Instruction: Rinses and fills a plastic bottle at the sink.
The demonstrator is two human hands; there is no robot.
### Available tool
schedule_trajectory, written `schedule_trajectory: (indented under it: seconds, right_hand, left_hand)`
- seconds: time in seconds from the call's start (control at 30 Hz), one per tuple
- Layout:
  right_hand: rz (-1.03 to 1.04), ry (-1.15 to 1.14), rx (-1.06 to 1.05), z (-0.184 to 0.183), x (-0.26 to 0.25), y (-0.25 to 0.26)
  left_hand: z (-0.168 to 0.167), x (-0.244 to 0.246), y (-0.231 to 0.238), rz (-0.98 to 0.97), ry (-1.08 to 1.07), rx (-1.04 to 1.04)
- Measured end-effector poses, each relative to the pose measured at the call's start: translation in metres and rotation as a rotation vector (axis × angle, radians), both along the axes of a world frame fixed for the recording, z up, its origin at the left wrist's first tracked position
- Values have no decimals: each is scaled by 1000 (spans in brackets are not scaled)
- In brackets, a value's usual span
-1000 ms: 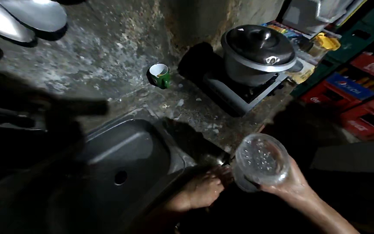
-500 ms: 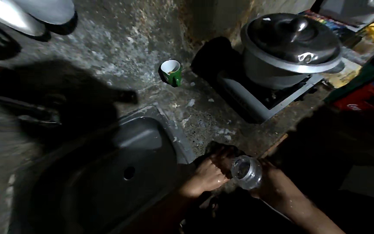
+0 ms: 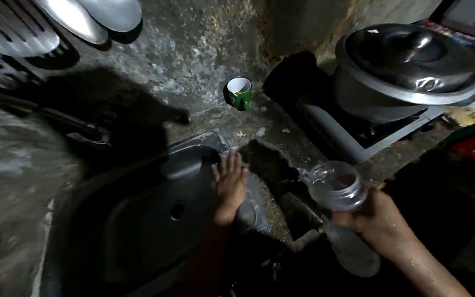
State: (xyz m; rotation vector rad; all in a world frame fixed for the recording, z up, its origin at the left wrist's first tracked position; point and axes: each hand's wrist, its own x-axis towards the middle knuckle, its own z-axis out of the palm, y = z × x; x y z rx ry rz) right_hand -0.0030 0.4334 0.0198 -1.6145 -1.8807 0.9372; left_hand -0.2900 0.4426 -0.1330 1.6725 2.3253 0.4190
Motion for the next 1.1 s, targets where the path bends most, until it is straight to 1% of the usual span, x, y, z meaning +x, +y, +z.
schedule_trajectory:
  seconds: [0.07,0.1,0.13,0.2,0.27,0.3,0.33,0.37,0.43,0.47,0.5,0.53,0.57,0.63,0.67,0.7,0.73,0.77,0.83,0.9,0.97,1.0,1.03,1.1]
  right_hand:
    - [-47,91,46,-2,6,3]
    - [-71,121,69,-2,9,6]
    - [-101,141,89,-2,11,8]
    - [-153,159,114,-2,13,11]
    - [-177,157,137,-1,15,12]
    - [-177,159,146,1,16,12]
    - [-176,154,152,2,17,11]
    - [-177,153,157,3,17,11]
    - [-157,154,176,3,20,9]
    - [-142,145,189,2,23,9]
    - [-131,127,201,1,26,9]
    - [-122,106,210,1,29,8]
    - [-112,88,213,1,32,6]
    - [-77,72,207,2,42,1]
    - [-52,74,203,1,48,2]
    - [-29,78,192,-2,53,0]
    - [-10,76,172,-4,59,-3]
    - [7,61,151,-6,63,-6]
    - [71,-20,72,-7,68,-6]
    - [144,-149,-42,-6,63,-3]
    - [212,-292,-104,-15,53,5]
    - [231,-352,-119,-24,47,11]
    - [241,-399,-140,-32,40,17]
    - [242,-489,-242,-35,19,29]
  left_hand:
    - [5,-27,1,172,49,-75]
    - [5,-27,2,220,85,-64]
    - [5,-13,0,210,109,-22]
    - [8,47,-9,45,64,54]
    - [7,117,-21,-153,46,42]
    - [3,143,-26,-207,50,41]
    - [-1,158,-32,-246,57,42]
    - [-7,162,-39,-268,70,96]
    - [-24,141,-57,-246,5,298]
    - [-37,119,-63,-205,-29,478]
    - [-47,90,-65,-168,-21,572]
    - [-51,56,-66,-127,6,564]
    - [-49,20,-67,-79,40,466]
    - [-32,-42,-66,11,107,182]
    - [-25,-57,-57,54,146,106]
    - [-19,-56,-51,64,170,104]
    - [-15,-38,-50,37,146,138]
    - [-15,-7,-52,-20,85,217]
    - [-21,64,-58,-225,-48,335]
    - [-28,115,-62,-440,-9,364]
    - [-23,133,-52,-584,68,254]
    - [-18,133,-41,-614,75,201]
    - [-11,131,-28,-633,52,133]
    - [-4,121,1,-618,-83,23]
